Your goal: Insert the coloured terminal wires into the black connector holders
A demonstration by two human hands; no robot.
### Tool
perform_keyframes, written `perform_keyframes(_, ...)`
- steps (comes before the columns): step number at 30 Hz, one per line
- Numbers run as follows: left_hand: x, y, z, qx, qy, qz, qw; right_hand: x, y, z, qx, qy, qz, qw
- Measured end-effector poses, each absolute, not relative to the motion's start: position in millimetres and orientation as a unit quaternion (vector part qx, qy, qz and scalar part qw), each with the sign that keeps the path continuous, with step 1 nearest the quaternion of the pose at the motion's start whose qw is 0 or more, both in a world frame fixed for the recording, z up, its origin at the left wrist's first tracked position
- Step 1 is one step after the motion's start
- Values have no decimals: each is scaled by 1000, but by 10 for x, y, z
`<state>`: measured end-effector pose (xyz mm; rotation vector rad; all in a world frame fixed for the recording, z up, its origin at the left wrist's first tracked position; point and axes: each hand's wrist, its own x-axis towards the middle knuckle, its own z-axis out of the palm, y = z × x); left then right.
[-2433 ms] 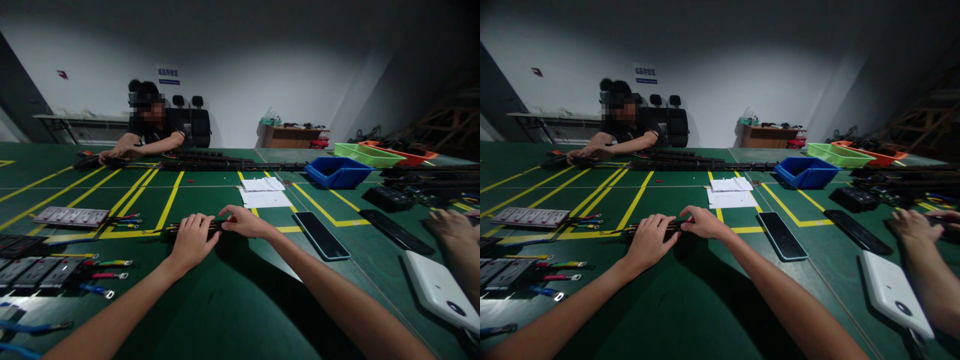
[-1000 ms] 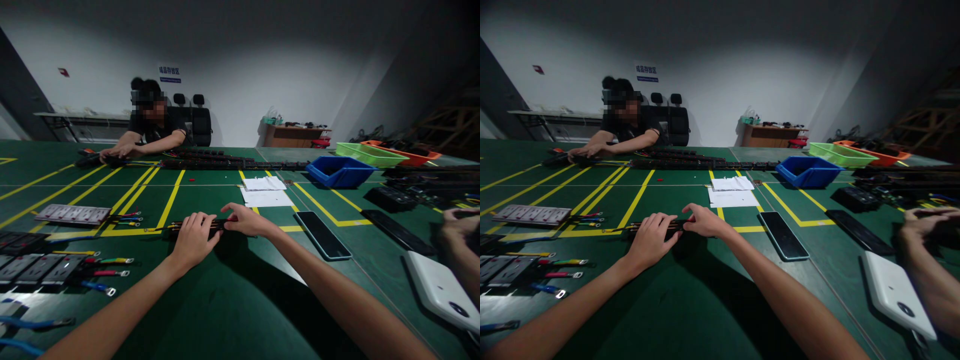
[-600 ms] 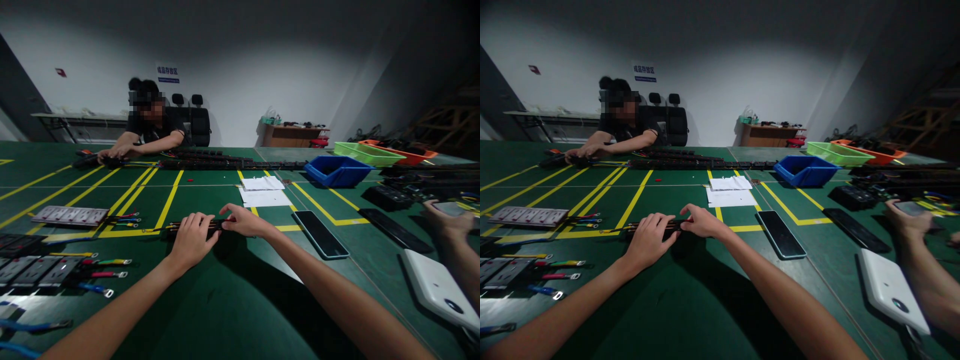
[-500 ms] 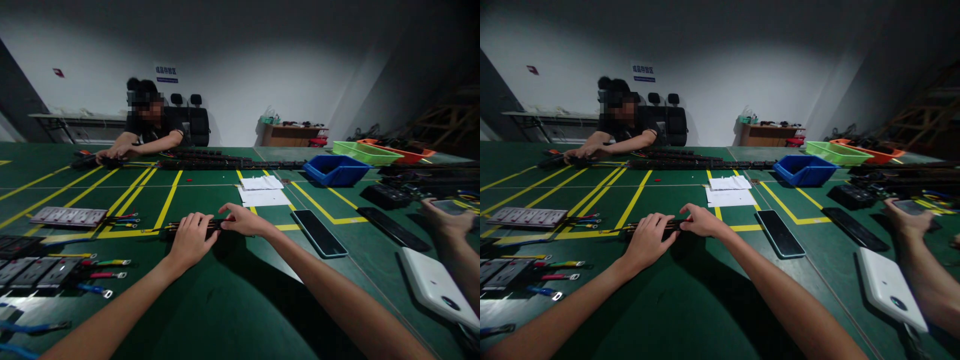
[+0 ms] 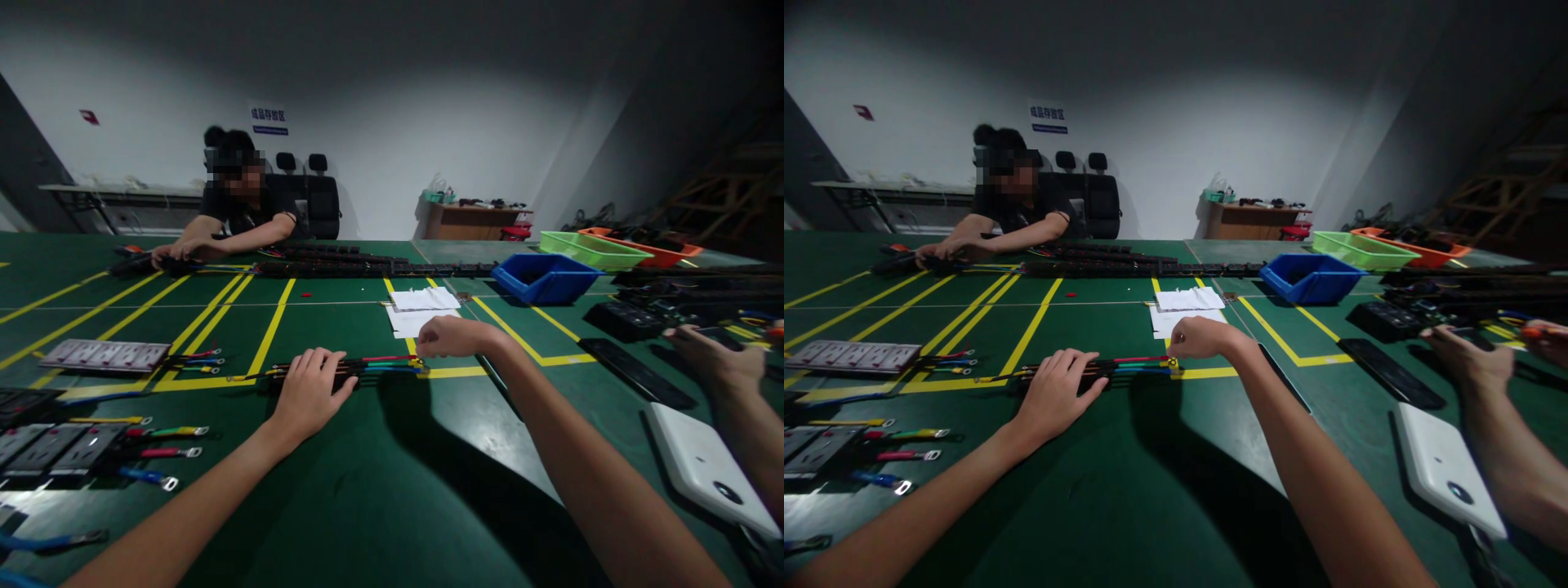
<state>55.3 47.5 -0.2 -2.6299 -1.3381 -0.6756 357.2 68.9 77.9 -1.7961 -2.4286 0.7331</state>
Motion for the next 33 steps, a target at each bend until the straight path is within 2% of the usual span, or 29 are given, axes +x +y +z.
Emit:
perform_keyframes(3,550,476,0,-868,-441,-223,51,3617,713,718,-585,-765,271,-12)
perform_keyframes(8,541,481,0,-868,-438,-229,44,3648,758,623,-571,-745,345,-5)
perform_keyframes(18,537,489,-25,-866,-442,-226,55,3695,749,521,-542,-776,321,22)
perform_keyframes(21,524,496,-46,-867,-437,-234,50,3716,654,399,-529,-746,395,90)
perform_keyframes(24,517,499,-55,-864,-437,-245,50,3697,530,213,-492,-657,530,210)
perform_keyframes(28,518,496,-55,-865,-436,-245,50,3648,443,-1,-452,-571,597,336)
perform_keyframes(33,520,496,-59,-863,-436,-250,47,3673,472,-93,-413,-519,640,389)
